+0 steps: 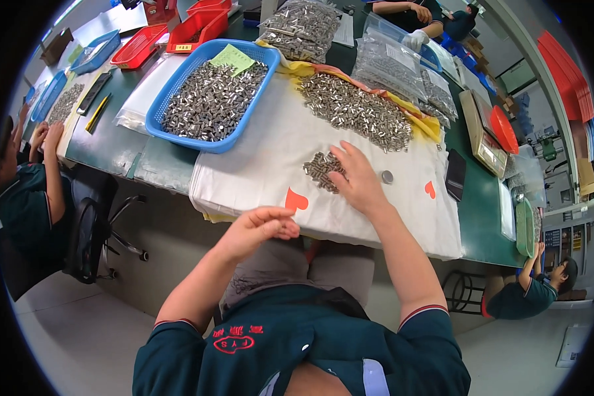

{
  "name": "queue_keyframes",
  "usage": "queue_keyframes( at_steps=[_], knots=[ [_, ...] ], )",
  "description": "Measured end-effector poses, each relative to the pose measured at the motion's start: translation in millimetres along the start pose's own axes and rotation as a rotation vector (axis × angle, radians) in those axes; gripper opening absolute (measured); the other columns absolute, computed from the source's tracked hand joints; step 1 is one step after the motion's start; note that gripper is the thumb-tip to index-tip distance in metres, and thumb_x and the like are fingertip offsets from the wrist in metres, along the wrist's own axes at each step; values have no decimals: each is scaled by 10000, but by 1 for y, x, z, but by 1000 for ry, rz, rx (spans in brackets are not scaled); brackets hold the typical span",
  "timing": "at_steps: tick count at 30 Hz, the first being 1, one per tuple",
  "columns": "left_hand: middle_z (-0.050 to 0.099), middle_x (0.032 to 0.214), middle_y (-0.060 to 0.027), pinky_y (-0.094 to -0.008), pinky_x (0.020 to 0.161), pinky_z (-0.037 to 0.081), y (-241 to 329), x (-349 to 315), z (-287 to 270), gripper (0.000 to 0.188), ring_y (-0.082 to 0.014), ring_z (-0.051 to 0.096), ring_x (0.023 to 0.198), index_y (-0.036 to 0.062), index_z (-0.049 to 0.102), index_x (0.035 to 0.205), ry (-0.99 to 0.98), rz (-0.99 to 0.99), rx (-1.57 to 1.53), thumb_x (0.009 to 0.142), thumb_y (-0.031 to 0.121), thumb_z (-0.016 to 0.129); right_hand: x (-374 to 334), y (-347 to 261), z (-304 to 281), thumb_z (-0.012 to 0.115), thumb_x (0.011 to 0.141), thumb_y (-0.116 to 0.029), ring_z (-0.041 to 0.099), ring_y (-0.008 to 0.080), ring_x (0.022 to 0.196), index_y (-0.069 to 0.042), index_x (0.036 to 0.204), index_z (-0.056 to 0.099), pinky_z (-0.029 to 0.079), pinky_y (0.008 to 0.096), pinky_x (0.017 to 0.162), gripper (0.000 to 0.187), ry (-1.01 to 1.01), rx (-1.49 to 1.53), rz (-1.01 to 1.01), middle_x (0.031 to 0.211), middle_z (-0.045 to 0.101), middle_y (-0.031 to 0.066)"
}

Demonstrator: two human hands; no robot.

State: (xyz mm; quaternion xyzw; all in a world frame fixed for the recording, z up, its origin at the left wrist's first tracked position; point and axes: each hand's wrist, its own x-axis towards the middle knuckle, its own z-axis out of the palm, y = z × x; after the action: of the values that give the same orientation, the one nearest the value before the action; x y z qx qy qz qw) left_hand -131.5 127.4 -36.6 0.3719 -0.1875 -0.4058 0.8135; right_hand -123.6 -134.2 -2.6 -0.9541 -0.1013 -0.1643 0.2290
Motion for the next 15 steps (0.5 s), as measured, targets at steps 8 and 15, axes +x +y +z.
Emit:
queue_keyframes(
  at_steps=[8,15],
  knots=[
    [601,971,-73,-271,782,463,-48,4,8,240,-146,578,884,28,540,1067,218,-425,-117,908,184,449,1,-23,19,617,745,-218,408,344,1100,-38,1116,508,329,402,943,427,-168,78,-130,1177,439,179],
    [596,983,-92,-300,774,473,-56,20,3,240,-169,580,892,7,539,1047,212,-481,-62,908,180,448,7,-26,14,650,685,-136,469,299,915,-48,985,541,393,378,810,331,-102,-1,-140,982,491,119]
  ],
)
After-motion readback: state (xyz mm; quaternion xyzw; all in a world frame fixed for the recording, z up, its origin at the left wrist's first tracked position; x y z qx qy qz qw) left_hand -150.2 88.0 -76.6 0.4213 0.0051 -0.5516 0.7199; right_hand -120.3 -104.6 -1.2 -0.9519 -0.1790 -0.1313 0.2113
